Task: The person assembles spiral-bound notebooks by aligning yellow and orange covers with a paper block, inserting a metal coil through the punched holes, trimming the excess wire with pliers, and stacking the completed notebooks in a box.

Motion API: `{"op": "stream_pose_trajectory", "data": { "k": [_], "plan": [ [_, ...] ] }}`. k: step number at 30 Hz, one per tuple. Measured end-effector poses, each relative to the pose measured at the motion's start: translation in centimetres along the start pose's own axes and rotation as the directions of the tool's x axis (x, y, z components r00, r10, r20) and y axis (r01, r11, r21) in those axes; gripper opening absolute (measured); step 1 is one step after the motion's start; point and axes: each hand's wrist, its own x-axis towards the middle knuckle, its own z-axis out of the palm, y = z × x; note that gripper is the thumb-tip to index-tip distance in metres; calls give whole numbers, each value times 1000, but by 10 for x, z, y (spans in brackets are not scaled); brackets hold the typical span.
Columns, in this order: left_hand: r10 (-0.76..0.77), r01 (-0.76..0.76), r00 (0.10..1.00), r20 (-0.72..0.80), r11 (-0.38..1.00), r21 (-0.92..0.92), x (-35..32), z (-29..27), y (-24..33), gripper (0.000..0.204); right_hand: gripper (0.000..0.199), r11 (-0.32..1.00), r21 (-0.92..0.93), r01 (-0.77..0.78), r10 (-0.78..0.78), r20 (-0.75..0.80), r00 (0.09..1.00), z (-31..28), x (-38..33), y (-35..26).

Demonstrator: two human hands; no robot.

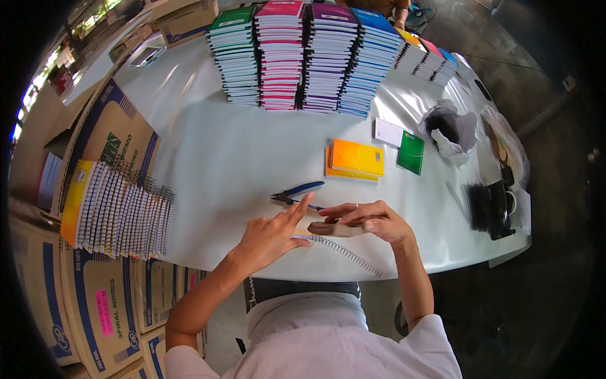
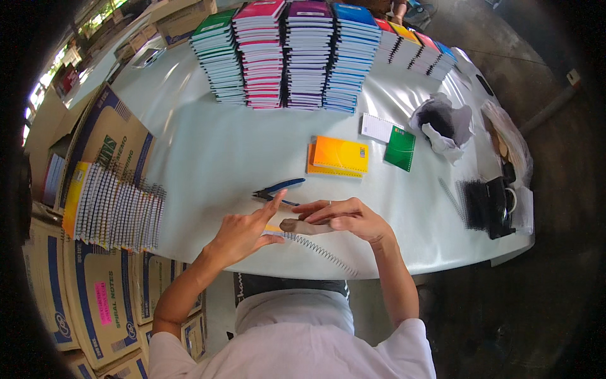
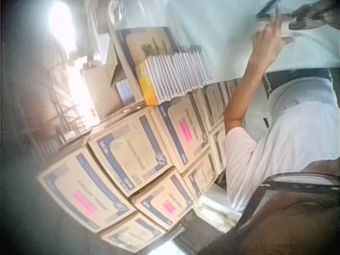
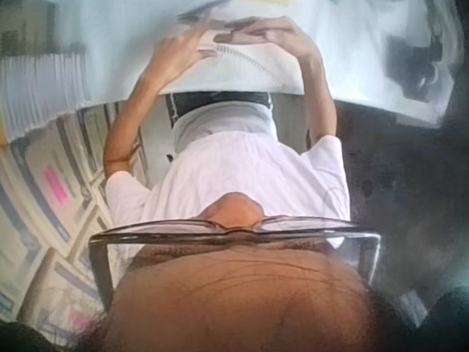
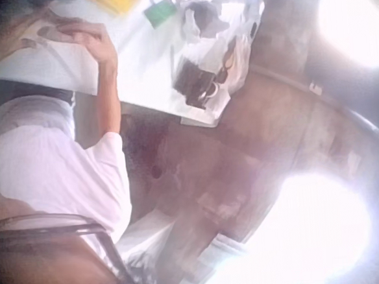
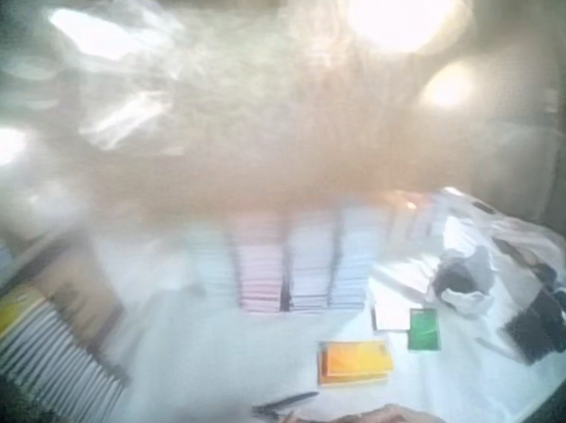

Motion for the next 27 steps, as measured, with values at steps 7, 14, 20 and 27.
{"op": "stream_pose_trajectory", "data": {
  "k": [7,14,20,27],
  "plan": [
    [14,-14,996,-86,1000,4,9,1,-8,102,43,995,-81,-66,63,-32,997,-2,11,11],
    [-87,92,994,-68,993,70,8,-6,-11,101,40,998,48,-44,46,-32,998,5,25,8],
    [-121,127,982,-146,991,34,4,-8,-18,95,35,942,336,9,-4,-16,1000,-2,31,18],
    [-210,131,947,-245,944,-304,-1,-2,-25,103,39,983,147,-114,131,-112,985,-3,38,17]
  ]
}}
